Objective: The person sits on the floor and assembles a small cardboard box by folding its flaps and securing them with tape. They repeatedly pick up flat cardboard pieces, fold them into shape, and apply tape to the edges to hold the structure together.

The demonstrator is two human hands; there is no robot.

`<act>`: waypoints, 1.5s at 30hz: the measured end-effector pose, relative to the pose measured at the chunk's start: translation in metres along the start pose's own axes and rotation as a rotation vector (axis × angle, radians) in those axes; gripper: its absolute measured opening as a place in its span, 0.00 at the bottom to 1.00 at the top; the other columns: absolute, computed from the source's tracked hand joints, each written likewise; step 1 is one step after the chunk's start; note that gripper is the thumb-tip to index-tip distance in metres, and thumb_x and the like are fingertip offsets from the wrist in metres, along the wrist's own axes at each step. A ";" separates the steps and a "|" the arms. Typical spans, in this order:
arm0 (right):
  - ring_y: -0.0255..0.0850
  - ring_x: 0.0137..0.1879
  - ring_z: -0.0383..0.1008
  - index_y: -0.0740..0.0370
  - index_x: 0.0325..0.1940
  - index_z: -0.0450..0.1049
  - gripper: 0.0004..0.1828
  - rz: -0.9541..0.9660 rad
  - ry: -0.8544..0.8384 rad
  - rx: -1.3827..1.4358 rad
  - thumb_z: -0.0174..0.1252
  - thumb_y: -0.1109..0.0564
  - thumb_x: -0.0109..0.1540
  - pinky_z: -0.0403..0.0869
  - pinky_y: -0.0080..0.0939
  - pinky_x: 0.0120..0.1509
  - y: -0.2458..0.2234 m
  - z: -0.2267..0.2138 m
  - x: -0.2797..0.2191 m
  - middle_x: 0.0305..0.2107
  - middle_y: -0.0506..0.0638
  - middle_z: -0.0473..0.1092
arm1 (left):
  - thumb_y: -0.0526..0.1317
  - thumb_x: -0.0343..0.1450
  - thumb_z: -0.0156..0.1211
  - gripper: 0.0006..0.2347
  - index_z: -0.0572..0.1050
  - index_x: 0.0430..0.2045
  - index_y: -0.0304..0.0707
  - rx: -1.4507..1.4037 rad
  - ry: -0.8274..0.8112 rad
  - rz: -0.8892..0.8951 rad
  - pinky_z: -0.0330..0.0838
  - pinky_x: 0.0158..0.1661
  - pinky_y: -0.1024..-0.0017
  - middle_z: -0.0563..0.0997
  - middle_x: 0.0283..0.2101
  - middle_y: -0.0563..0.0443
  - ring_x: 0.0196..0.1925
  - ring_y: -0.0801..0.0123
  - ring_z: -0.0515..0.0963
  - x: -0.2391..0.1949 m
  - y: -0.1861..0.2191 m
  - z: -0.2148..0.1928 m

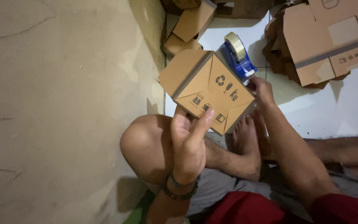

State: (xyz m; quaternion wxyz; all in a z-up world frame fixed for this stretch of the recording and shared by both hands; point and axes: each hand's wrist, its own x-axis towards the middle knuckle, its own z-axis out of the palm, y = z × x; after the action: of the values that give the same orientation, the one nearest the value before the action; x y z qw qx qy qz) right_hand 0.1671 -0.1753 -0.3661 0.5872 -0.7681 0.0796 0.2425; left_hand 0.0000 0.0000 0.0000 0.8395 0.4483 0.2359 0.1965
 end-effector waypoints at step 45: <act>0.33 0.26 0.69 0.59 0.54 0.66 0.15 -0.243 -0.087 0.387 0.62 0.61 0.65 0.72 0.30 0.35 -0.262 0.007 -0.231 0.24 0.46 0.71 | 0.39 0.75 0.57 0.10 0.75 0.42 0.28 0.792 -0.198 0.305 0.78 0.50 0.64 0.85 0.41 0.41 0.47 0.56 0.86 -0.013 0.004 0.014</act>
State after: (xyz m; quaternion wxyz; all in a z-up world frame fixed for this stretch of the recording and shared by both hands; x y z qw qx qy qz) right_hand 0.0704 -0.1280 -0.0338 0.7514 -0.6339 0.0061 0.1832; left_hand -0.0027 -0.0143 0.0131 0.5825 0.7822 0.1426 0.1689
